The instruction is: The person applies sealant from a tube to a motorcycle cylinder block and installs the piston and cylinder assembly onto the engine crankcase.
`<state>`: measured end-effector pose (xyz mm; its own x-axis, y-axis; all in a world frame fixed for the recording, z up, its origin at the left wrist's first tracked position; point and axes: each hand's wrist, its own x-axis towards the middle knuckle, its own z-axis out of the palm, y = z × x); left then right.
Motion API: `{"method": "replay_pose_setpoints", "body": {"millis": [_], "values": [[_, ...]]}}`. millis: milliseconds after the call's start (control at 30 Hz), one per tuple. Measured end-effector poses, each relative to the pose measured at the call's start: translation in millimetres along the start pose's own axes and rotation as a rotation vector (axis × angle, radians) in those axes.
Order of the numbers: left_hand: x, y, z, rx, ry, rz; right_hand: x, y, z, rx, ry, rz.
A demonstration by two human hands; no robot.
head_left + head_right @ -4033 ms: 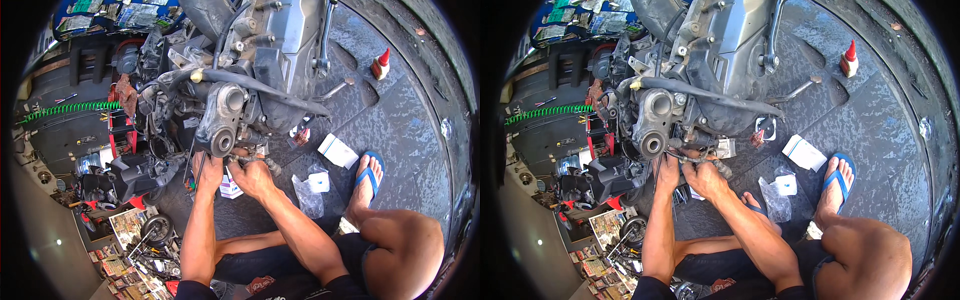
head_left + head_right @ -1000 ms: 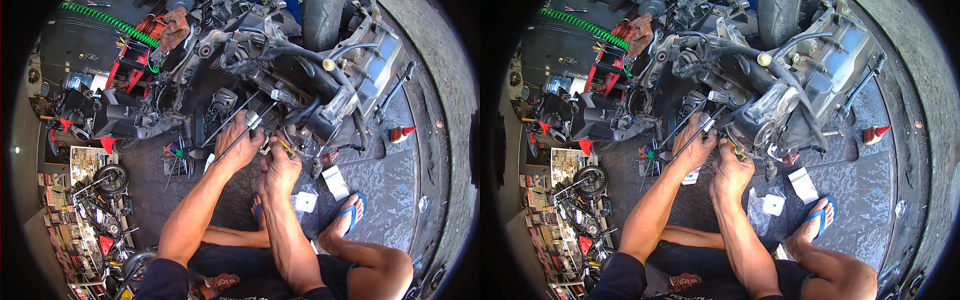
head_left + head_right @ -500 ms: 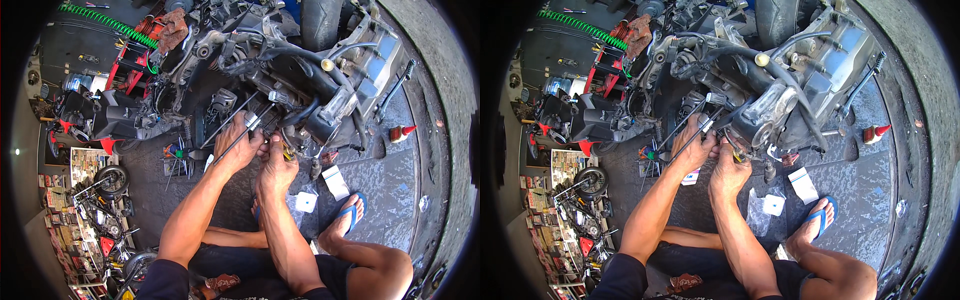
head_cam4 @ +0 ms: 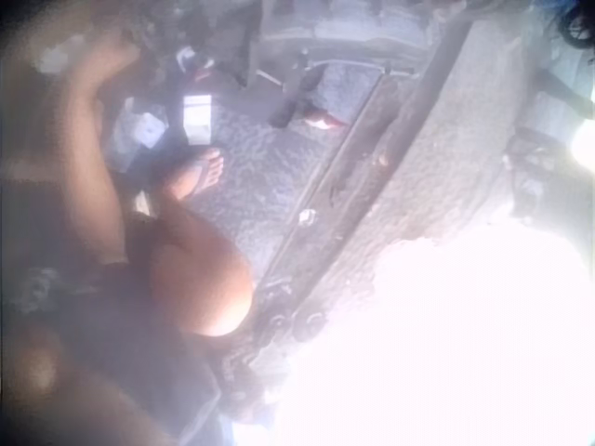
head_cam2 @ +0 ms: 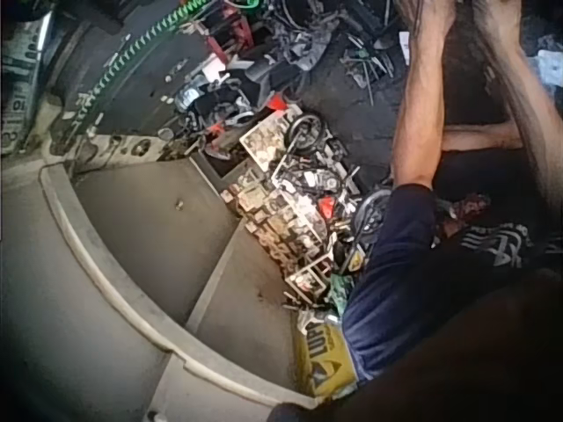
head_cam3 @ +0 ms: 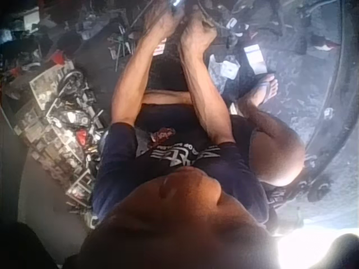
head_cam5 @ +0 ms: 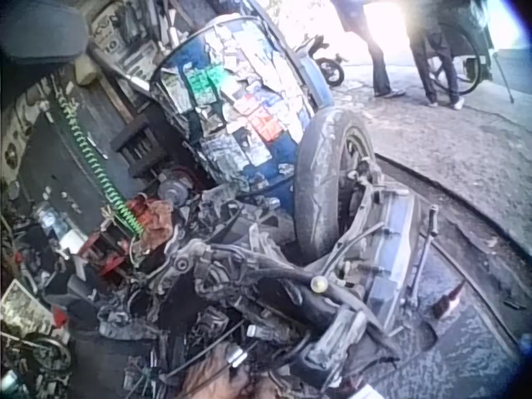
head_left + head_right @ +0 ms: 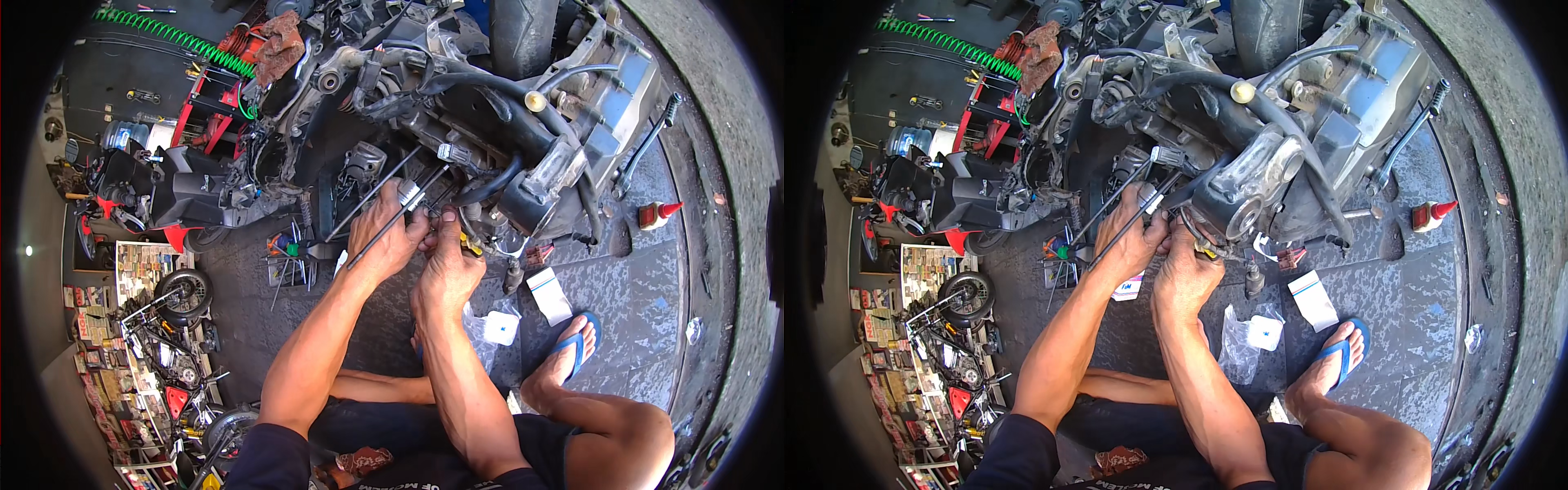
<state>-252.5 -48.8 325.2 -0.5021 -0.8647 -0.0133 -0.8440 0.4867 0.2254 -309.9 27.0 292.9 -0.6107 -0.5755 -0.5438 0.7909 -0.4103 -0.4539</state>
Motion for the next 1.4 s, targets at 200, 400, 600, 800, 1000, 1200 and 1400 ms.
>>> {"method": "replay_pose_setpoints", "body": {"millis": [200,400,600,800,1000,1200,1400], "values": [[0,5,-1,-0.022,-0.024,-0.043,2,1,-1,-0.004,0.004,0.015],[0,5,-2,-0.018,-0.013,-0.031,3,4,1,-0.029,0.012,-0.043],[0,2,0,-0.039,0.001,0.019,4,5,-3,-0.025,-0.014,-0.048],[0,1,-2,0.001,-0.017,0.016,8,9,-7,-0.019,-0.066,-0.025],[-1,1,-3,-0.046,-0.028,0.033,11,11,-10,0.085,-0.112,-0.007],[-1,-1,-5,-0.044,-0.062,0.048,13,12,-13,0.101,-0.132,0.019],[-1,-4,-7,-0.068,-0.104,0.06,16,19,-14,0.133,-0.142,0.012]]}}
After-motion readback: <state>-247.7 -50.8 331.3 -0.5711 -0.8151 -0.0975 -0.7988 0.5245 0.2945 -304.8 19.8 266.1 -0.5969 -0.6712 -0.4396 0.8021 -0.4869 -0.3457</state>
